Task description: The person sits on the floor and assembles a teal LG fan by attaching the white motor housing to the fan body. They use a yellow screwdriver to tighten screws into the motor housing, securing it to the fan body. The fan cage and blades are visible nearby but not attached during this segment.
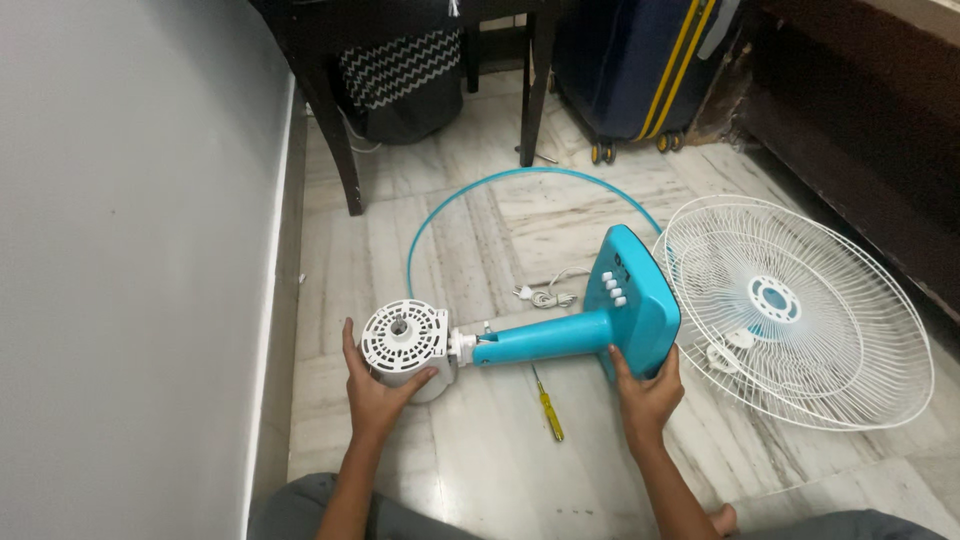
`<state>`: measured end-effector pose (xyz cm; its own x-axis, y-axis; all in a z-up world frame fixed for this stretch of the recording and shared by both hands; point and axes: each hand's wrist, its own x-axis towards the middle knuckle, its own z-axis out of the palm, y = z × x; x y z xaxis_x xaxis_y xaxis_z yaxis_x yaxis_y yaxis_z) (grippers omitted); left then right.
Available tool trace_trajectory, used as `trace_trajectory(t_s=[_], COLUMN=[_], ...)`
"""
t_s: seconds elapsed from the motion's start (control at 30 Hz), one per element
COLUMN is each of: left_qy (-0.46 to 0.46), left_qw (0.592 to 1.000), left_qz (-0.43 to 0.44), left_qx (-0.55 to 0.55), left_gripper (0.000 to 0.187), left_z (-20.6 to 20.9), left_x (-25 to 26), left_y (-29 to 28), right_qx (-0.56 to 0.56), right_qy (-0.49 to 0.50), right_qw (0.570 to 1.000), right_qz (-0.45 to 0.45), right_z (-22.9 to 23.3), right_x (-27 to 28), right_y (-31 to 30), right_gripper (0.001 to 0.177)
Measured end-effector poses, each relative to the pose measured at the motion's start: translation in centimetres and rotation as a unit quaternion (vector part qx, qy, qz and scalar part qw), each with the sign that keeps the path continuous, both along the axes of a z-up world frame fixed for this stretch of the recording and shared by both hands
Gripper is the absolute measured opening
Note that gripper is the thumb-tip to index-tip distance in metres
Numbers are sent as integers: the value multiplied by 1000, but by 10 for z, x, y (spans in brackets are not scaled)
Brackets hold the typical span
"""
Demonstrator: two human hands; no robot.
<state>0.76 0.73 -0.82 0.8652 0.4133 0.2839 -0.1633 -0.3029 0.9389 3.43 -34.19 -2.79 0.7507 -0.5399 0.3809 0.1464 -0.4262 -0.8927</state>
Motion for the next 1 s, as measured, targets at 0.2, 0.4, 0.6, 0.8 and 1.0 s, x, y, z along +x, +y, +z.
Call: trace_trajectory(t_s=[0.2, 0.4, 0.6, 0.8, 1.0], left_qy=[-5, 39, -45, -13, -31], left_qw=[998, 996, 995, 991, 988], left_qz=[-53, -57, -51, -36, -39], left_qx=[-41, -62, -70, -128, -143], left_gripper=[114, 110, 103, 103, 103], left_z=[-14, -14, -18, -9, -14], left_x=[6, 11, 16, 9, 10], left_y=[10, 14, 29, 34, 35], right_qx=[23, -5, -36, 16, -7], right_qy=[-45, 28, 60, -1, 39], right_qw=[998, 999, 996, 995, 998], right_qz=[45, 22, 46, 94, 49], right_z=[-6, -2, -3, 3, 2], right_x=[10, 8, 3, 0, 3], right_y=[5, 7, 13, 25, 27], right_gripper=[73, 70, 57, 48, 50])
